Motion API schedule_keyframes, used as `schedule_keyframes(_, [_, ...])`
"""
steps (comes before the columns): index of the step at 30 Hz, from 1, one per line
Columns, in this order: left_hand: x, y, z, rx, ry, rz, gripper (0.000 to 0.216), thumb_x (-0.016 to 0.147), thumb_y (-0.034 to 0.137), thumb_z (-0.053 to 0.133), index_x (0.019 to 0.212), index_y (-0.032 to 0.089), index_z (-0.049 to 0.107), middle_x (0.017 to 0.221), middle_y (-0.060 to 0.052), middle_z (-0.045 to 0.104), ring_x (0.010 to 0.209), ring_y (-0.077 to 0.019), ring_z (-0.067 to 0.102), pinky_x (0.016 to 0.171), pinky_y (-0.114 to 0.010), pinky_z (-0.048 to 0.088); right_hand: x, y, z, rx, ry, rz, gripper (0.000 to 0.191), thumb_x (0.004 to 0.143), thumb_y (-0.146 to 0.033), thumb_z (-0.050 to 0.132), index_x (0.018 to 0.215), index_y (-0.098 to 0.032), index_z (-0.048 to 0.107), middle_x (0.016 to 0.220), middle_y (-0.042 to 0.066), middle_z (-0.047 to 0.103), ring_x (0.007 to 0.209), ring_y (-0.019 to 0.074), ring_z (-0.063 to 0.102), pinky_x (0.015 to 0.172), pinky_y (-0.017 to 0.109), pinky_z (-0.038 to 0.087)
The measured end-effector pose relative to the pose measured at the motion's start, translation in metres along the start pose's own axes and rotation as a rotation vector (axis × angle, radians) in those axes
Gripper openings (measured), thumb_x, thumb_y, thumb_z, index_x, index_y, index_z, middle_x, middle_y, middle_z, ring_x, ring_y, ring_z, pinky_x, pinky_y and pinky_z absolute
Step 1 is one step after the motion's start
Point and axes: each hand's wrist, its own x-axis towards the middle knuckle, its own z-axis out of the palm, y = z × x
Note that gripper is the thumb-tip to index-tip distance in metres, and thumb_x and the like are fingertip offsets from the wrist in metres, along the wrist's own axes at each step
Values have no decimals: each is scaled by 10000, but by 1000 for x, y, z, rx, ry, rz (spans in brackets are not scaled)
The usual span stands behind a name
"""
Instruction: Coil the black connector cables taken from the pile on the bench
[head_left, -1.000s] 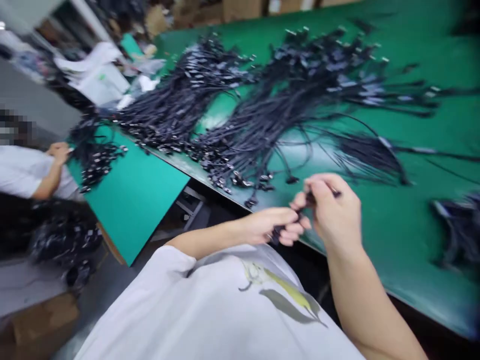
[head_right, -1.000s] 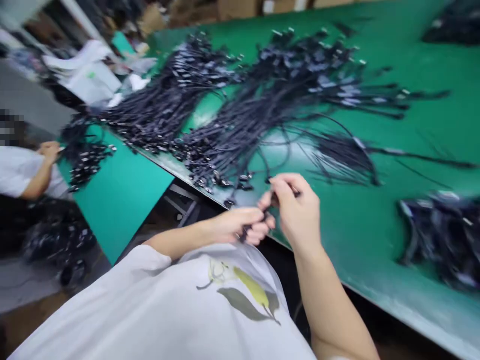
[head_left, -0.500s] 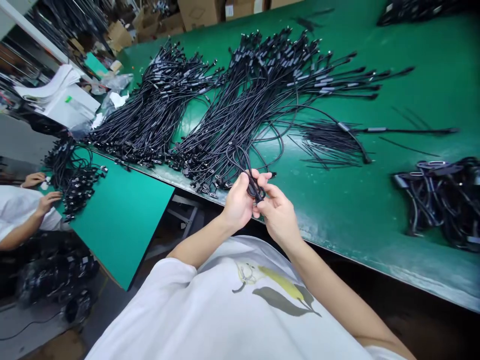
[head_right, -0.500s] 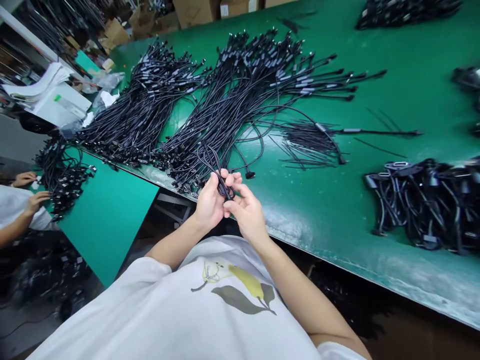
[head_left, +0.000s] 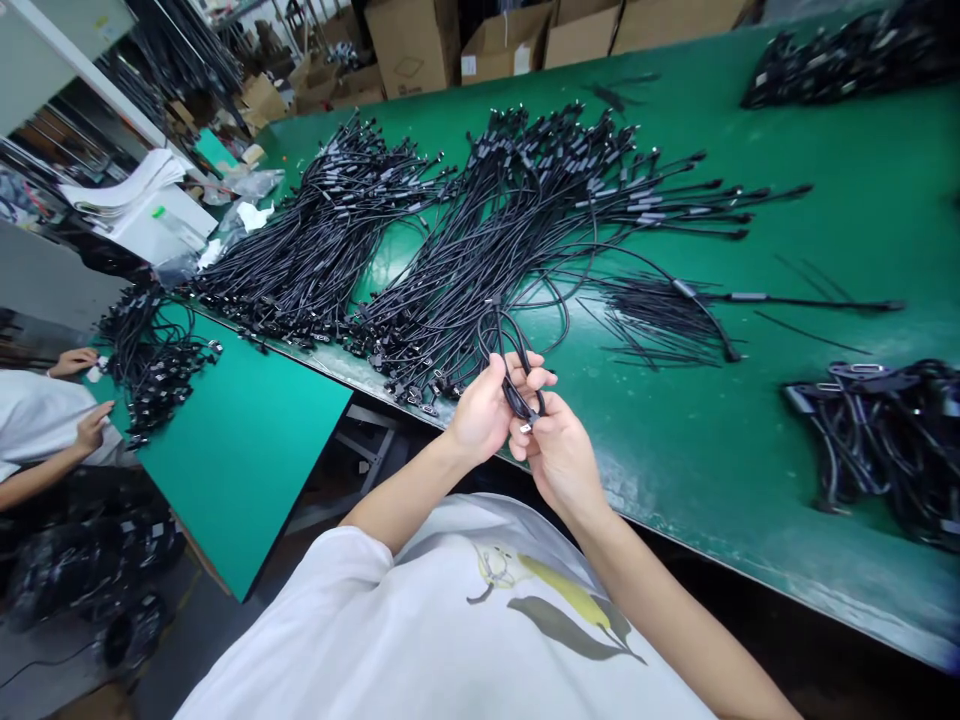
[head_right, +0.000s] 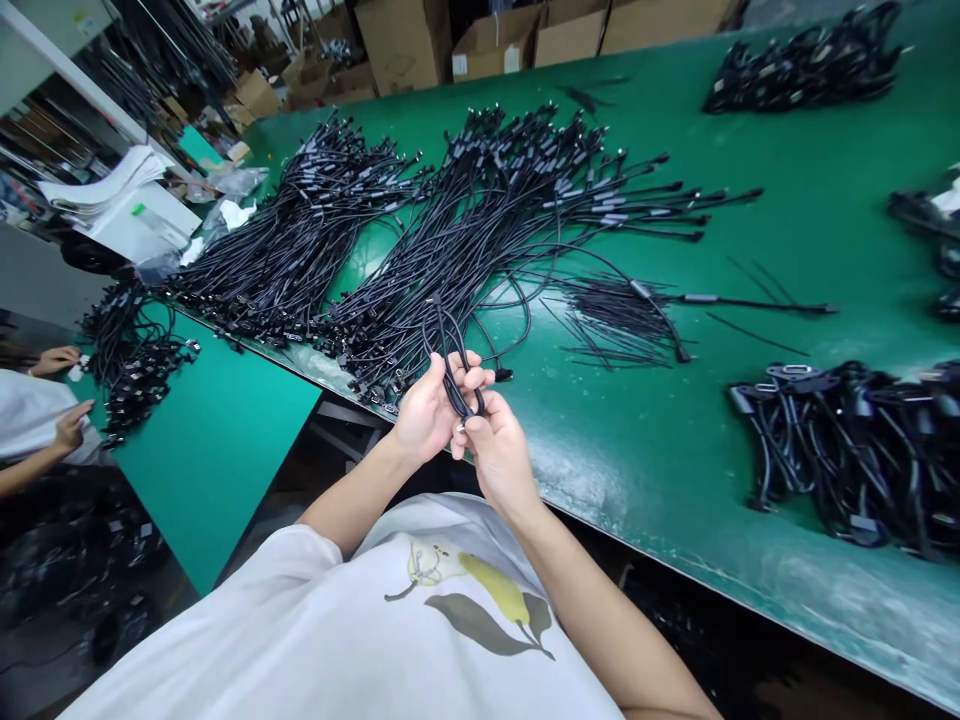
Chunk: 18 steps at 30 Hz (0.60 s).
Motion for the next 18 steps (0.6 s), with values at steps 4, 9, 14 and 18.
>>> schedule_keyframes(4, [0, -2, -2, 96, -26, -13, 403, 942, 524, 458, 1013, 155, 605, 771, -18, 602, 570, -86, 528, 472, -188, 387, 4, 2, -4, -94, -22, -13, 584, 650, -505, 815, 982, -254, 406, 773, -58, 453, 528, 78, 496, 482, 227, 499])
schedule_keyframes(9, [-1, -7, -5, 238, 6, 46, 306, 875, 403, 612, 1056, 156, 613, 888, -47, 668, 765, -121, 620, 705, -230, 488, 6, 3, -17, -195, -78, 25, 535, 706, -409, 783, 1077, -258, 429, 1086, 18, 499, 744, 114, 623, 678, 312, 611])
schedule_keyframes(14, [-2, -1, -16, 291, -111, 109, 420, 746, 264, 765, 1125, 176, 606, 1199, -88, 647, 1156, -204, 593, 1034, -343, 421, -3, -6, -41, -400, -60, 7, 573, 822, -487, 653, 1267, -234, 397, 1123, 73, 547, 723, 134, 643, 710, 369, 607])
schedule_keyframes(18, [-5, 2, -28, 261, -70, -30, 452, 767, 379, 751, 1135, 168, 594, 1117, -100, 667, 1062, -216, 634, 965, -394, 475, -10, -25, -61, -740, 85, -213, 643, 809, -482, 664, 1336, -209, 415, 1031, 65, 575, 724, 136, 612, 675, 311, 570])
